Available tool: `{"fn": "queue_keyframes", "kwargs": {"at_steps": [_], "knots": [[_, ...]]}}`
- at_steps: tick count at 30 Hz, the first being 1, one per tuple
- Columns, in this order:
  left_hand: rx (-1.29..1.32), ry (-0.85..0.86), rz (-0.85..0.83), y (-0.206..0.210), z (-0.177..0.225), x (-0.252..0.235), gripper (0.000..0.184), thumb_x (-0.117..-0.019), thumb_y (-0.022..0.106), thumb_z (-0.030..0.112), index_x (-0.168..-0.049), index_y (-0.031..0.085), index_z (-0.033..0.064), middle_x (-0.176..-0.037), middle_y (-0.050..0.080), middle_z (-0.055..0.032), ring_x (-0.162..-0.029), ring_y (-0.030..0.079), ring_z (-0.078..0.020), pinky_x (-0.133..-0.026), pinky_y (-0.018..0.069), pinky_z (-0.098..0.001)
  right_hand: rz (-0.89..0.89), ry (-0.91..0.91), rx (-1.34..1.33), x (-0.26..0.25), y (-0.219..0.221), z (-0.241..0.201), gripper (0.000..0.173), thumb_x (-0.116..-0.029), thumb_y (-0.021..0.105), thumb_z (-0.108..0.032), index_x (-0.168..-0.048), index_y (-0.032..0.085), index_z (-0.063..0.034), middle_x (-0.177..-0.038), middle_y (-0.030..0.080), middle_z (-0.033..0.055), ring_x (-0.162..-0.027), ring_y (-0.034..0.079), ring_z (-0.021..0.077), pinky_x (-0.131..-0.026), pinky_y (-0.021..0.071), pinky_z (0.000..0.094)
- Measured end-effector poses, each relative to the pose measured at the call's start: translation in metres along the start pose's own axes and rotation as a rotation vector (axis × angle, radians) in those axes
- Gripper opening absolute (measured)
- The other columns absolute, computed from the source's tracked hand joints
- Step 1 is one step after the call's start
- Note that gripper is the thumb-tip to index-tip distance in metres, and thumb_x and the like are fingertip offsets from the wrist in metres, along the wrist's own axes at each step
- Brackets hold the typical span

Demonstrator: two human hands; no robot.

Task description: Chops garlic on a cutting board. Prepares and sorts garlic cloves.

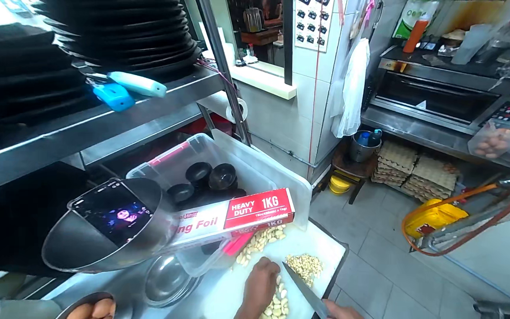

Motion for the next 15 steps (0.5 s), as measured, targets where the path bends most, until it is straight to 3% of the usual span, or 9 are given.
{"fn": "queue_keyframes", "kwargs": {"at_steps": [4,7,11,15], "knots": [[0.060,-0.007,0.043,-0.003,-0.002,0.005,0.024,-0.0945,0.064,0.022,-0.117,0.072,0.0220,-0.122,0.068,0.0002,-0.112,0.066,-0.0155,-0.097,0.0579,-0.0384,0.015,-0.014,0.077,0.003,-0.006,-0.008,0.044,-0.1068,0.049,-0.036,-0.149,0.053,-0.0277,-0.106,0.076,0.0149,-0.100,0.073,0.0362,-0.087,0.0573,0.0610],[0.036,-0.039,0.039,-0.002,-0.004,0.005,0.021,-0.0946,0.064,0.028,-0.112,0.074,0.0208,-0.116,0.068,0.0012,-0.106,0.067,-0.0131,-0.094,0.0584,-0.0356,0.014,-0.039,0.146,0.002,-0.010,-0.015,0.045,-0.1078,0.046,-0.035,-0.152,0.049,-0.0269,-0.105,0.075,0.0158,-0.097,0.073,0.0371,-0.085,0.0579,0.0610],[0.008,-0.021,0.054,0.000,-0.004,0.003,0.020,-0.0978,0.060,0.028,-0.107,0.076,0.0212,-0.114,0.069,0.0025,-0.106,0.067,-0.0117,-0.094,0.0582,-0.0343,-0.019,-0.022,0.212,0.000,-0.014,-0.026,0.047,-0.1078,0.046,-0.033,-0.154,0.047,-0.0268,-0.108,0.074,0.0176,-0.099,0.073,0.0396,-0.084,0.0578,0.0630],[0.009,0.001,0.057,0.000,-0.005,0.003,0.021,-0.0989,0.058,0.029,-0.106,0.077,0.0217,-0.112,0.070,0.0022,-0.106,0.068,-0.0121,-0.094,0.0589,-0.0360,0.015,-0.039,0.219,-0.008,-0.010,-0.027,0.043,-0.1070,0.047,-0.035,-0.148,0.053,-0.0261,-0.101,0.074,0.0170,-0.093,0.073,0.0396,-0.078,0.0587,0.0623]]}}
Point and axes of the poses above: each hand's wrist, its own x-axis away from the middle knuckle, its own y-axis out of the palm, z = x × y, the point moved 3 cm from there along -x, towards the middle knuckle
